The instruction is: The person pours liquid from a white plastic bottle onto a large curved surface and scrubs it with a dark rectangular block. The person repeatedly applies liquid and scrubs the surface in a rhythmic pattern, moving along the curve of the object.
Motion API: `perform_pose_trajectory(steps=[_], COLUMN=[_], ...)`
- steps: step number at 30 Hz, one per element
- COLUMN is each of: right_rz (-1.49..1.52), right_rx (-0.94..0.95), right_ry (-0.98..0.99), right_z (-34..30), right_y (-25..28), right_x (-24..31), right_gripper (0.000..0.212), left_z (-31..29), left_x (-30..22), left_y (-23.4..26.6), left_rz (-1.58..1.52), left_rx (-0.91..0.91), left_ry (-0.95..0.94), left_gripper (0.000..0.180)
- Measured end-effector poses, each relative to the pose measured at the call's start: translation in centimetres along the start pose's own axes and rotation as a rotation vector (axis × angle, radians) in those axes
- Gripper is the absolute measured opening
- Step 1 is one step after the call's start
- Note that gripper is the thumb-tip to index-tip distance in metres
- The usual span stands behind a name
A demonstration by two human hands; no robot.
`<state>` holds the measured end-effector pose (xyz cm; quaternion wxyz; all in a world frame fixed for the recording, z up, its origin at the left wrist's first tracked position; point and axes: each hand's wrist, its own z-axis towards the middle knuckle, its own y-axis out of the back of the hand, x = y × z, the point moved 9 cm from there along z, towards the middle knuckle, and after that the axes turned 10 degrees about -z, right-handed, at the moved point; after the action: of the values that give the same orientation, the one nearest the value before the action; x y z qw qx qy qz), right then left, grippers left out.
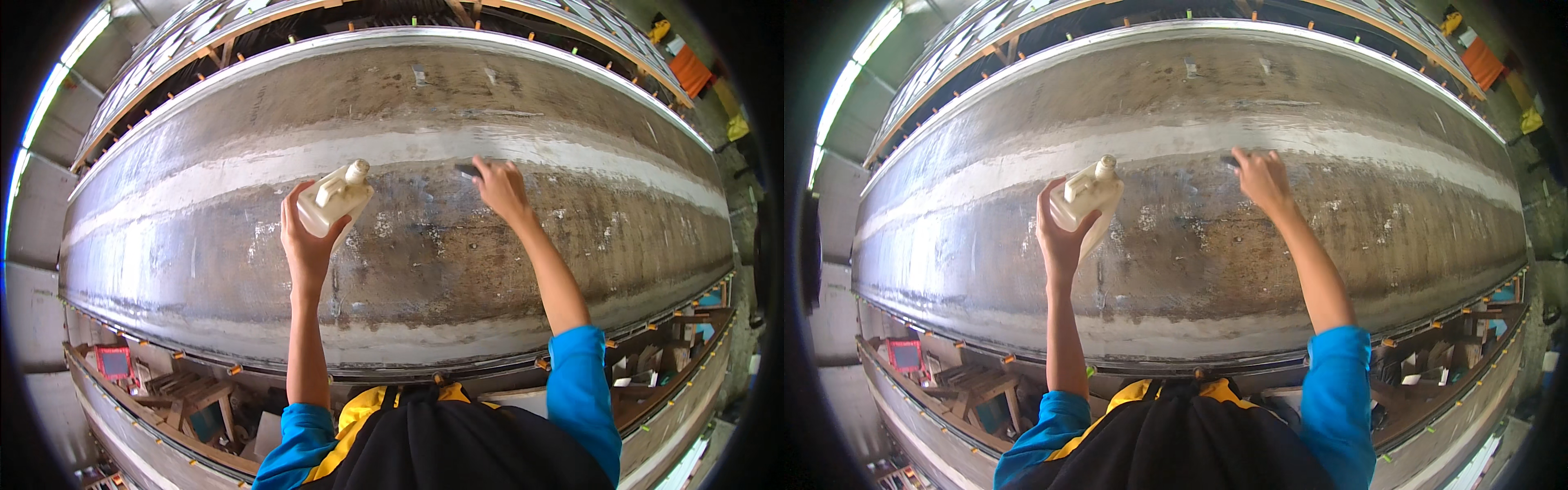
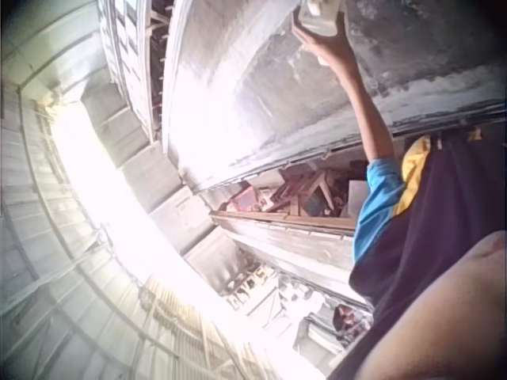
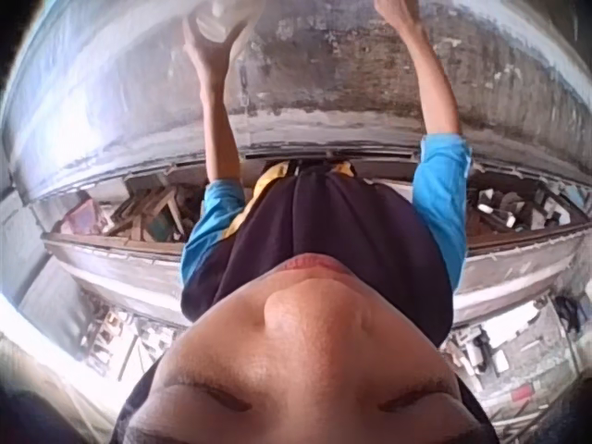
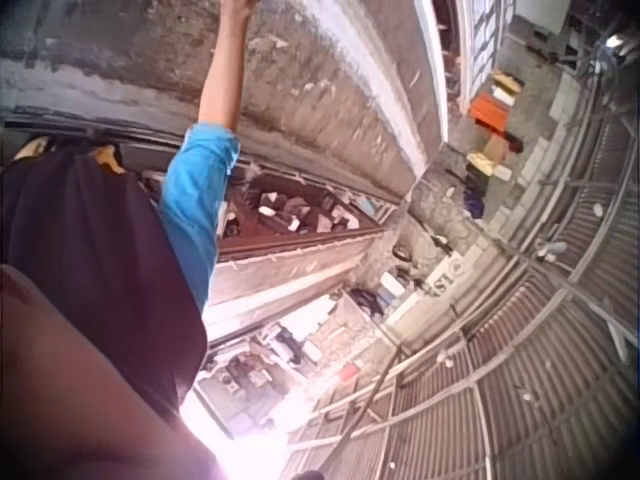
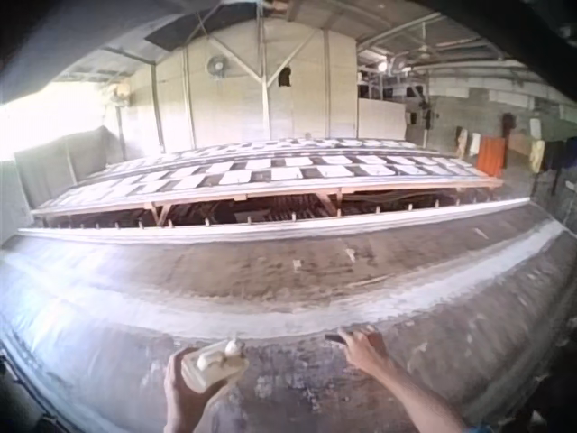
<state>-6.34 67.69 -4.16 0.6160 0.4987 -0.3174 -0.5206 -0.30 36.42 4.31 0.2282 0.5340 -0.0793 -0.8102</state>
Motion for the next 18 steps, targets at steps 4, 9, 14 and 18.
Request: perform_pose_trajectory(steps=[4,9,14,18], right_rz=[-0.230,0.130,0.083,0.044], right_rx=[0.077,-0.135,-0.110,-0.309], right_ry=[0.128,0.610,0.399,0.345], right_z=[0.1,-7.5,4.1,4.9], right_y=[-2.6,3.1,0.9,-1.4], right_x=[4.3,15.0,8.7,7.7], right_gripper=[0.019,0.017,0.018,0.026], left_z=[-1.6,-3.4,-4.4,-4.9], left_x=[-1.1,-1.0,-2.7,-2.9], left_y=[-0.7,1.2,1.1,1.1], left_rz=[-0.002,0.021,0.044,0.032], left_rx=[-0.074,-0.172,-0.199,-0.209], left_ry=[0.013,0.063,0.043,0.045], left_gripper=[0.069,0.068,0.069,0.068])
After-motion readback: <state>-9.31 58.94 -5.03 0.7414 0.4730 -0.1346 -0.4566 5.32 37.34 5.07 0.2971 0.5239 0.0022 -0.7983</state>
